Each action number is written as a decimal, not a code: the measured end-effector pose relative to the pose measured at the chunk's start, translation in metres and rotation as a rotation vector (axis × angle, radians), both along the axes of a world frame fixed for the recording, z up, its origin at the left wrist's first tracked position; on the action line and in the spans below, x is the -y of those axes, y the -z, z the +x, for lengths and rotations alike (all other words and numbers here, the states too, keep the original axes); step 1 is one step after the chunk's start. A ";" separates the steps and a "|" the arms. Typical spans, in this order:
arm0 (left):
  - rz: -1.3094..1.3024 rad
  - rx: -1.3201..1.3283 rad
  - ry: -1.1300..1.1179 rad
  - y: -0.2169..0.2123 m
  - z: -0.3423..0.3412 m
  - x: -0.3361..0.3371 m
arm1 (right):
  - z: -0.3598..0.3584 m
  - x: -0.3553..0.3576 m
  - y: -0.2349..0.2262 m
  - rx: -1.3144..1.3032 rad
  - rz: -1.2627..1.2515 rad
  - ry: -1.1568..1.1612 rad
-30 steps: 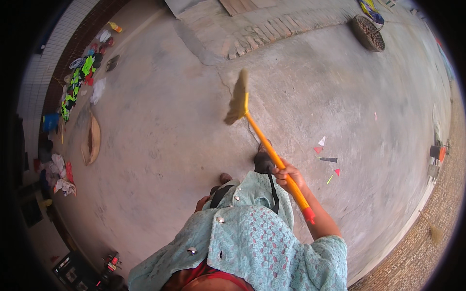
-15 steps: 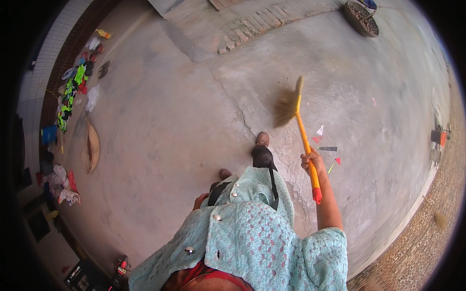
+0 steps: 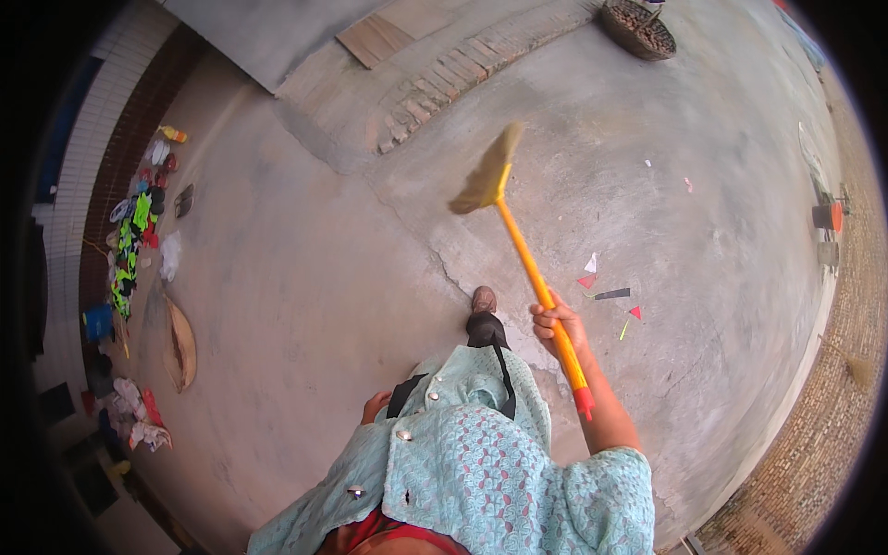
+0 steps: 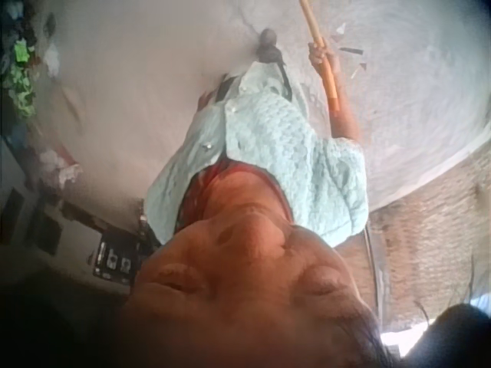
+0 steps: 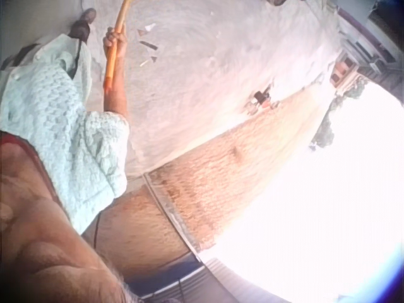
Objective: The person sweeps a concrete courtyard using a yellow broom, moving debris and small pieces of paper across the floor. The person walks around the area, sweeping near a basket of round objects and along a brick wall.
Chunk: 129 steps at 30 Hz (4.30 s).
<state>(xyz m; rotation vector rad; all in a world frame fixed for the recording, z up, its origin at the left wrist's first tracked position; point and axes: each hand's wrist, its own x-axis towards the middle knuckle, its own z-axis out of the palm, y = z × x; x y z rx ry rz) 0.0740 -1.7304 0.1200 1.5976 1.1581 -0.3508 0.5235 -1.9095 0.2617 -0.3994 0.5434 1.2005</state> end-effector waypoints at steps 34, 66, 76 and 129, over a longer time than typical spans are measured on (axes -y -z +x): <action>-0.035 -0.002 -0.095 0.011 0.228 -0.178 | 0.195 -0.202 0.052 -0.211 0.306 -0.034; -0.004 -0.083 0.017 -0.043 0.618 -0.324 | 0.540 -0.219 0.122 -0.206 0.112 0.083; 0.108 -0.041 0.422 0.021 0.686 -0.370 | 0.682 -0.156 0.101 -0.017 -0.134 0.374; 0.152 -0.267 0.463 0.032 0.964 -0.369 | 1.029 -0.158 0.133 -0.180 0.081 0.541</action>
